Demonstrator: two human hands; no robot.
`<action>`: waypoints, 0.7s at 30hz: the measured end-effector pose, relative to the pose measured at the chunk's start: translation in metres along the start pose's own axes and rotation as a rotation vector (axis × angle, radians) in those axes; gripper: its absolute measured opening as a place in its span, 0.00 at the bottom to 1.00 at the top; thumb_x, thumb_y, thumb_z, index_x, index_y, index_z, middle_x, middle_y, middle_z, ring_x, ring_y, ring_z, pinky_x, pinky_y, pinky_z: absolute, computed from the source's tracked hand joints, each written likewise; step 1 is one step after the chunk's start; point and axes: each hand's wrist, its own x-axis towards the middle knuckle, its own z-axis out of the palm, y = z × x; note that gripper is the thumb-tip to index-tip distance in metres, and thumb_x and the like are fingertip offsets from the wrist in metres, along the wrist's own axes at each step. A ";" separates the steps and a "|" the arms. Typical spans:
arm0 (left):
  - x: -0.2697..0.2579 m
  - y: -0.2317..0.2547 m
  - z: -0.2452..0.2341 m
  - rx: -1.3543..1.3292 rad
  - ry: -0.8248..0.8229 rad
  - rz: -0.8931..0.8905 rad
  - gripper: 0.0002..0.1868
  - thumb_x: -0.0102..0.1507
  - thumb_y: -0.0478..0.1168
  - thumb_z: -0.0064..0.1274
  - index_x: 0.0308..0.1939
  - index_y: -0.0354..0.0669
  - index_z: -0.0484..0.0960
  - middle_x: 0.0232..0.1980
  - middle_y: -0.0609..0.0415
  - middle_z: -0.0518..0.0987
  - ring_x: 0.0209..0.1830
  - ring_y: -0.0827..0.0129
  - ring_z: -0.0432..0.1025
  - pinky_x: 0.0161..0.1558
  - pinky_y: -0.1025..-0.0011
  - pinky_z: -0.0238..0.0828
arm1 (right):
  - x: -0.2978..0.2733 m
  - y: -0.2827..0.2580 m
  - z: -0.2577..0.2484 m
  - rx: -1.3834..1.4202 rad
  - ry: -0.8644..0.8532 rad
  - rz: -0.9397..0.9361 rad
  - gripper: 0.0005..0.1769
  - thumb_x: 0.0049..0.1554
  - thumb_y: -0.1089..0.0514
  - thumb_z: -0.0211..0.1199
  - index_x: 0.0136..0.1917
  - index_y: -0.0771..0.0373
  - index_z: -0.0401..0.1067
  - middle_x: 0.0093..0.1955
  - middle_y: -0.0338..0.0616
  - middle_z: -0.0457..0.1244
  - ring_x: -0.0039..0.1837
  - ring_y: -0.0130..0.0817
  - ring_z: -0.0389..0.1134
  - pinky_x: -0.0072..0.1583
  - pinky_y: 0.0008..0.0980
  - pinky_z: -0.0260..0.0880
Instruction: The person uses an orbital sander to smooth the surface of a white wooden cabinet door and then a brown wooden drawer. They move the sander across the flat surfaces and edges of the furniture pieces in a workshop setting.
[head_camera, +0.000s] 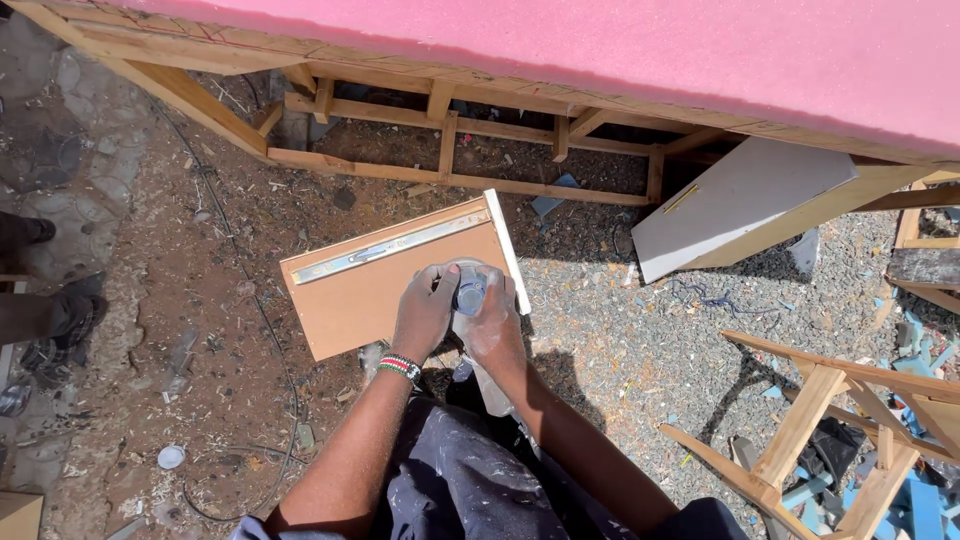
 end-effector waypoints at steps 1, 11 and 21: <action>-0.019 0.003 -0.003 -0.067 -0.043 0.027 0.24 0.81 0.61 0.56 0.67 0.49 0.91 0.66 0.42 0.87 0.74 0.43 0.80 0.76 0.44 0.76 | 0.005 0.005 0.003 0.008 0.033 0.002 0.36 0.68 0.54 0.59 0.87 0.53 0.57 0.79 0.73 0.59 0.70 0.92 0.72 0.69 0.87 0.78; -0.035 -0.036 -0.054 -0.283 0.038 -0.115 0.35 0.81 0.51 0.62 0.85 0.29 0.78 0.78 0.33 0.83 0.69 0.51 0.83 0.73 0.42 0.79 | 0.010 -0.014 0.037 -0.012 -0.212 -0.130 0.40 0.72 0.45 0.64 0.91 0.52 0.56 0.84 0.77 0.52 0.80 0.93 0.63 0.69 0.83 0.75; -0.022 -0.120 -0.079 -0.525 0.052 -0.271 0.30 0.82 0.50 0.59 0.86 0.45 0.78 0.49 0.56 0.88 0.37 0.70 0.88 0.45 0.54 0.95 | -0.005 -0.007 0.063 0.298 -0.461 -0.078 0.57 0.64 0.47 0.77 0.96 0.54 0.50 0.89 0.78 0.53 0.69 0.83 0.75 0.61 0.64 0.90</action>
